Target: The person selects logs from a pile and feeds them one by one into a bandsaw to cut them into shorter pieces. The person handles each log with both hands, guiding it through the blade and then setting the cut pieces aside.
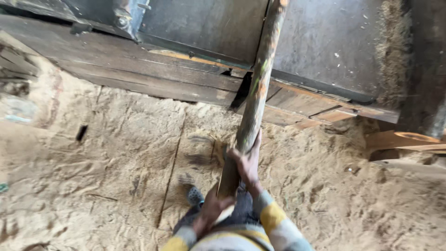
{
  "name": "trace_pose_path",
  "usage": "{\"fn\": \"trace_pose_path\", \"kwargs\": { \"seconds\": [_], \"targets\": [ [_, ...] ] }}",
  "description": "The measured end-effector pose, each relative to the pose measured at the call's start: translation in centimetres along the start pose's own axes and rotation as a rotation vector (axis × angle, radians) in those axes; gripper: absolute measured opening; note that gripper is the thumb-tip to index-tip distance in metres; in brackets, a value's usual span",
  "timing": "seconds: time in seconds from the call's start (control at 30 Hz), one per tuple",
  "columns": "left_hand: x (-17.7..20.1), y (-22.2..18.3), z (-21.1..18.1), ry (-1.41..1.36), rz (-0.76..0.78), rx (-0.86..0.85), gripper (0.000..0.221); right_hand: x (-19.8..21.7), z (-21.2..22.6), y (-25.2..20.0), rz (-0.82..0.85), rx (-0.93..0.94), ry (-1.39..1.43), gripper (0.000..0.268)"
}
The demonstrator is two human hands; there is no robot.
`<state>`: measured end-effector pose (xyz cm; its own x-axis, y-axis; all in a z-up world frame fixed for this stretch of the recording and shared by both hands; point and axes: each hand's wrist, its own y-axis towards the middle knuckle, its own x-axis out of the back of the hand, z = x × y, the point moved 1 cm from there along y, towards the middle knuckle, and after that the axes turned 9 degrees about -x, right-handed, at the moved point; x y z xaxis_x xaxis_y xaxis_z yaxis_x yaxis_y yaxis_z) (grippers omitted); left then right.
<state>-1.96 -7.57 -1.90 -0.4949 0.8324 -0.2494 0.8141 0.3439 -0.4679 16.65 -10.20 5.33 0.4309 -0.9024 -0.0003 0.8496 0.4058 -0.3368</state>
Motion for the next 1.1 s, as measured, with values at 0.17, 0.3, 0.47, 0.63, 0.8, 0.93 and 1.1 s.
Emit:
{"fn": "trace_pose_path", "kwargs": {
  "seconds": [0.17,0.3,0.47,0.63,0.8,0.93,1.1],
  "targets": [
    [3.5,-5.8,4.2,0.056,-0.009,-0.04,0.075,-2.8,-3.3,-5.5,-0.109,-0.356,-0.26,0.141],
    [3.6,-8.1,3.9,-0.253,-0.041,0.145,0.067,-3.0,-3.9,-7.9,-0.116,0.119,-0.371,0.135],
    [3.0,-6.0,-2.3,0.027,0.014,0.038,0.046,-4.4,0.2,-5.6,-0.109,-0.242,-0.054,0.133],
    [2.1,-4.4,-5.6,-0.188,-0.006,0.141,0.038,-4.8,3.6,-4.2,-0.149,-0.227,-0.132,0.133],
    [2.5,-2.7,-5.1,-0.078,0.04,0.037,0.036,-4.8,3.2,-3.0,-0.157,-0.133,-0.127,0.131],
    [3.0,-0.2,-5.0,0.078,0.059,-0.01,0.033,-4.9,3.6,-0.7,-0.175,-0.039,-0.146,0.128],
    [3.3,2.0,-5.3,-0.017,0.084,0.046,0.033,-5.0,4.1,1.3,-0.176,-0.095,-0.142,0.127]
  ]
}}
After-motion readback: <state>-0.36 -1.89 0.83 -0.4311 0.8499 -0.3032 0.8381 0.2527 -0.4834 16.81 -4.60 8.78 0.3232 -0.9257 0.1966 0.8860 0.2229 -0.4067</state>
